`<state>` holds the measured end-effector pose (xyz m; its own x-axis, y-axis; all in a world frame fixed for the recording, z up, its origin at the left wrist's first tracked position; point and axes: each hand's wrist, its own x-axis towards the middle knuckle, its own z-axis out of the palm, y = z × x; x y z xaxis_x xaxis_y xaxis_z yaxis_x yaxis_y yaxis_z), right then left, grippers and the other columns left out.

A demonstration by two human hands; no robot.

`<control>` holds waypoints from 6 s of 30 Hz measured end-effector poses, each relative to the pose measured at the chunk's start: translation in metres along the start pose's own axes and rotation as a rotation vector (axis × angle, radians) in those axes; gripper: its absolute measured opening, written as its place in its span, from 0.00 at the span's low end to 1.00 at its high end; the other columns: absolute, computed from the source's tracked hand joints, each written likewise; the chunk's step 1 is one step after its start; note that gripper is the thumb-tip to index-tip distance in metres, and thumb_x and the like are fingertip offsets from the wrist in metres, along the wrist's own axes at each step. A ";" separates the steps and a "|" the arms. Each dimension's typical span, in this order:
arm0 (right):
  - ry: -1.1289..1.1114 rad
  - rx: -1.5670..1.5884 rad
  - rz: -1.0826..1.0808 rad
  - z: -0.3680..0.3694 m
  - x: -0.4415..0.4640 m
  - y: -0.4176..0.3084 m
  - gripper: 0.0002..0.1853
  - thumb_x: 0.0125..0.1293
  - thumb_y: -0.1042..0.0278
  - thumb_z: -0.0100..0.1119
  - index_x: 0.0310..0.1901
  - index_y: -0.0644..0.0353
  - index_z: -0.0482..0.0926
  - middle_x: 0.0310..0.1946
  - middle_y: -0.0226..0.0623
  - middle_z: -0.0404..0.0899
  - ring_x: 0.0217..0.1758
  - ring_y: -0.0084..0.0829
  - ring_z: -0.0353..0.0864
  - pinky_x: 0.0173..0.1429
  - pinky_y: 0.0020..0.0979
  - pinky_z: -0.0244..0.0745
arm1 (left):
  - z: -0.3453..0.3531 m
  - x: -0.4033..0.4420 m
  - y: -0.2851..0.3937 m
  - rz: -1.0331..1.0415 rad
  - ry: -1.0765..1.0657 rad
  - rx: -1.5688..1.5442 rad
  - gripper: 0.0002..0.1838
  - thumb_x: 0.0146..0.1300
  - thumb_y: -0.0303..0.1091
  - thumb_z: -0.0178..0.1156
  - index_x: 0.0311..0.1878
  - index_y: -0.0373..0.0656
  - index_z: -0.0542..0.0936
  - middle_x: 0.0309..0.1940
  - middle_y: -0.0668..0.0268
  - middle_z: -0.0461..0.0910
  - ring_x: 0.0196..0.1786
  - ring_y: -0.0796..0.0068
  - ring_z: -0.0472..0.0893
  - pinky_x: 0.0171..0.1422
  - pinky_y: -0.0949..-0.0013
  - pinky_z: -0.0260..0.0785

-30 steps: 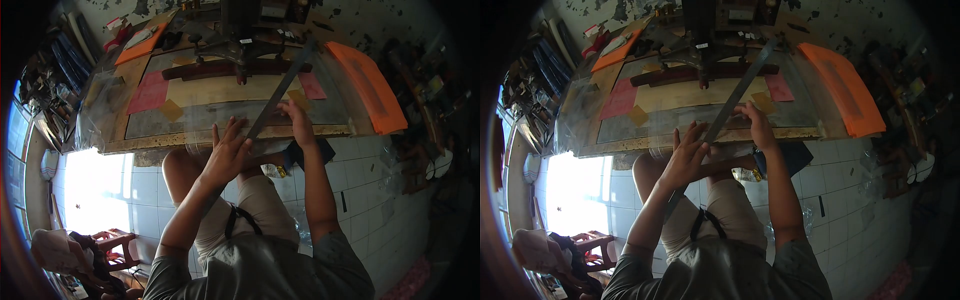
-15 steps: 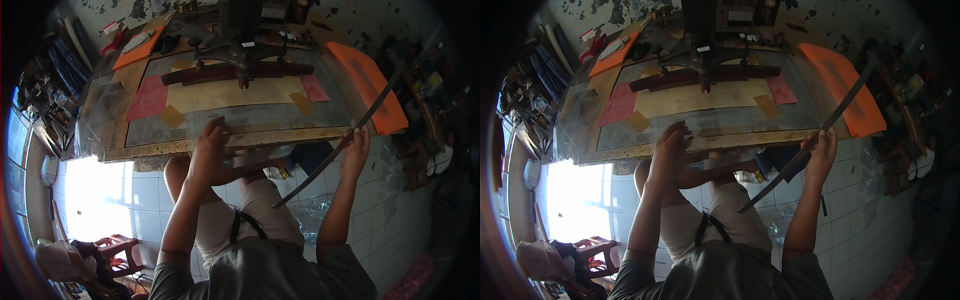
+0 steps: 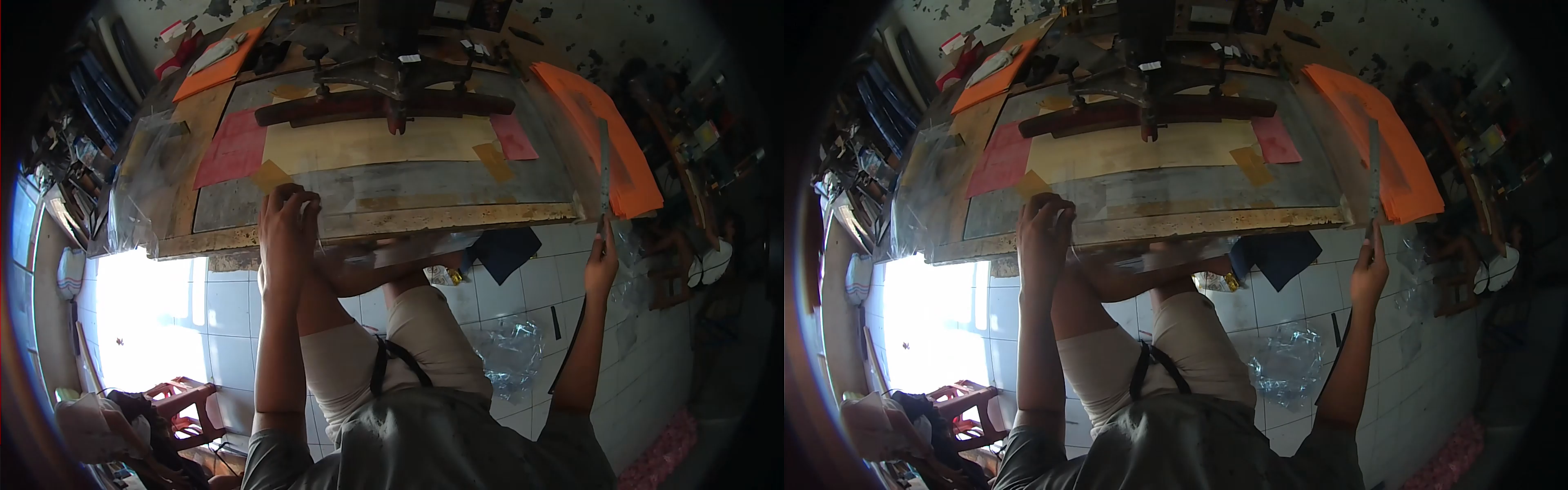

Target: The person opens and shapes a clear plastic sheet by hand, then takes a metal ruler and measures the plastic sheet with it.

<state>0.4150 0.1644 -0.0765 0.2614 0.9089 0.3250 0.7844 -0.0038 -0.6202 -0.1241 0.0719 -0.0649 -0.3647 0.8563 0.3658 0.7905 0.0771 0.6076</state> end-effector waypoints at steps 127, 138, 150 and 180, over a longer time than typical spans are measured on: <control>-0.982 0.458 -0.810 0.007 0.029 -0.263 0.25 0.64 0.71 0.73 0.62 0.59 0.76 0.45 0.35 0.84 0.42 0.21 0.78 0.50 0.28 0.76 | -0.106 0.050 0.023 0.094 0.061 -0.958 0.17 0.79 0.35 0.52 0.59 0.30 0.77 0.46 0.56 0.87 0.46 0.66 0.90 0.41 0.71 0.82; -1.042 0.437 -0.715 -0.023 0.023 -0.287 0.21 0.65 0.73 0.72 0.59 0.65 0.81 0.45 0.34 0.87 0.40 0.21 0.83 0.49 0.26 0.80 | -0.140 0.044 0.030 0.140 0.063 -0.941 0.13 0.79 0.34 0.51 0.55 0.33 0.77 0.43 0.56 0.86 0.45 0.67 0.89 0.41 0.71 0.81; -1.224 0.438 -0.670 -0.033 0.035 -0.298 0.16 0.69 0.67 0.69 0.51 0.71 0.84 0.42 0.38 0.90 0.32 0.19 0.81 0.40 0.24 0.79 | -0.142 0.046 0.015 0.052 -0.048 -0.980 0.14 0.79 0.34 0.51 0.55 0.34 0.77 0.43 0.57 0.88 0.45 0.72 0.89 0.42 0.74 0.79; -1.203 0.426 -0.512 0.001 0.078 -0.271 0.10 0.65 0.73 0.69 0.45 0.69 0.86 0.38 0.40 0.90 0.37 0.22 0.85 0.40 0.27 0.79 | -0.102 0.043 0.031 0.043 -0.058 -1.059 0.17 0.78 0.38 0.56 0.59 0.35 0.80 0.51 0.59 0.87 0.52 0.68 0.89 0.48 0.71 0.82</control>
<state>0.2222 0.2363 0.1166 -0.8172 0.5683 -0.0960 0.3559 0.3666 -0.8596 -0.1652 0.0591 0.0416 -0.3002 0.8729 0.3846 -0.0398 -0.4143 0.9093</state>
